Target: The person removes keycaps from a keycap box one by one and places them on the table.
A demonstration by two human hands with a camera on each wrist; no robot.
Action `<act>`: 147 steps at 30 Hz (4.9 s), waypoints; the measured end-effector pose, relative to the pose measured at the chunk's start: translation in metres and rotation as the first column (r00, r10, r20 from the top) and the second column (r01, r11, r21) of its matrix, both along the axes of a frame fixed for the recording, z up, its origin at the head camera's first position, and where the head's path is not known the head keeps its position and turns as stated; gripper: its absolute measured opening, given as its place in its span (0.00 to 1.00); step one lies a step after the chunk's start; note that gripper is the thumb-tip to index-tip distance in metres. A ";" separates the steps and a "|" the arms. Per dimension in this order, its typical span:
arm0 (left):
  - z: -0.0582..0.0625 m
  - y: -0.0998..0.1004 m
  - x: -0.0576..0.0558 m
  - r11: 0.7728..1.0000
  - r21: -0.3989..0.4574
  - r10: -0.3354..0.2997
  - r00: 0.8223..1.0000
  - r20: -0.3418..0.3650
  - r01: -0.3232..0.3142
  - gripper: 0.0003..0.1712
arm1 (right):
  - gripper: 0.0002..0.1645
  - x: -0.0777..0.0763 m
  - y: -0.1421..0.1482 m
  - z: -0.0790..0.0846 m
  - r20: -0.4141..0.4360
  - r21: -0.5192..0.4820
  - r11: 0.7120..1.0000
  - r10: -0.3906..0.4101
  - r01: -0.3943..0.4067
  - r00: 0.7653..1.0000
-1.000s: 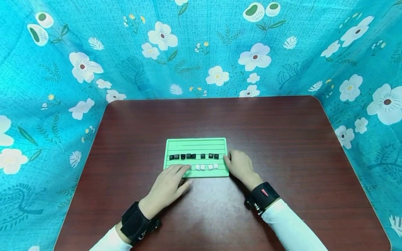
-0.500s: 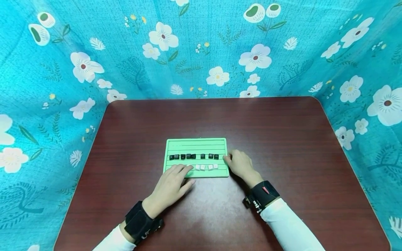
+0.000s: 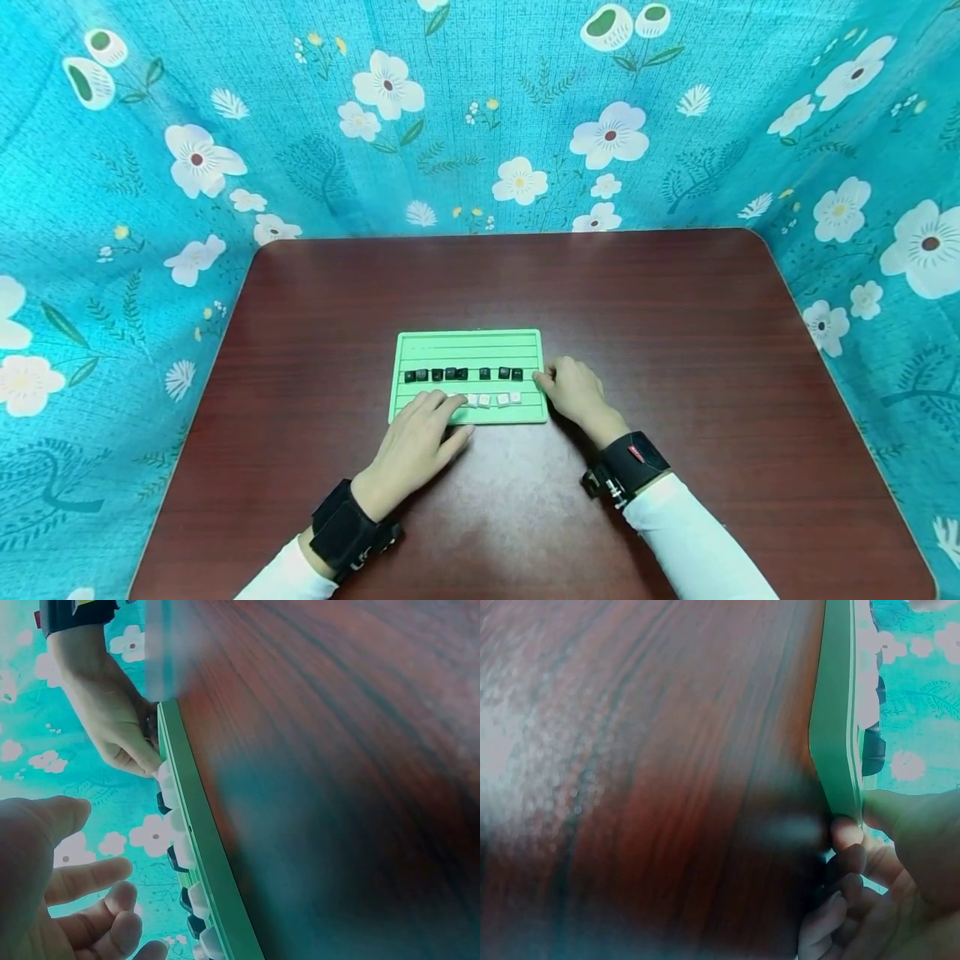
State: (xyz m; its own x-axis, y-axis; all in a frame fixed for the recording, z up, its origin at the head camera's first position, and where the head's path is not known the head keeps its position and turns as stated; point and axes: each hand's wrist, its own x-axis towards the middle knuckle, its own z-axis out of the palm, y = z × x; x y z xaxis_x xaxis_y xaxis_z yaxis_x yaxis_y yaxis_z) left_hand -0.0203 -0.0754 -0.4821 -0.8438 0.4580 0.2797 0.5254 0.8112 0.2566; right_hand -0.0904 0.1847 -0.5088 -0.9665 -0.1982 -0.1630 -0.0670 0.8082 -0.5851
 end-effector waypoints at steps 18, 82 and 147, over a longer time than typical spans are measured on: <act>0.001 0.018 -0.012 0.999 0.025 -0.025 0.999 -0.026 0.025 0.20 | 0.24 -0.005 0.001 0.002 0.004 -0.008 1.000 0.006 -0.006 1.000; -0.007 0.071 -0.043 0.981 -0.171 -0.090 0.996 0.029 0.094 0.18 | 0.24 -0.004 0.001 0.002 0.028 0.034 0.999 0.009 -0.010 1.000; 0.007 0.081 -0.033 0.980 -0.180 -0.090 0.995 -0.039 0.081 0.11 | 0.24 -0.005 0.002 0.000 0.030 0.023 1.000 0.019 -0.020 0.999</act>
State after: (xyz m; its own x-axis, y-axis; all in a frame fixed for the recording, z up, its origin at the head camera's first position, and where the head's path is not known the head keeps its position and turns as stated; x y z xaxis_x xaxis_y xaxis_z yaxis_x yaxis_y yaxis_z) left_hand -0.0534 0.0055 -0.4746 -0.7873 0.5737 0.2257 0.6027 0.7933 0.0858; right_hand -0.0956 0.1870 -0.5088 -0.9571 -0.2126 -0.1967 -0.0655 0.8204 -0.5680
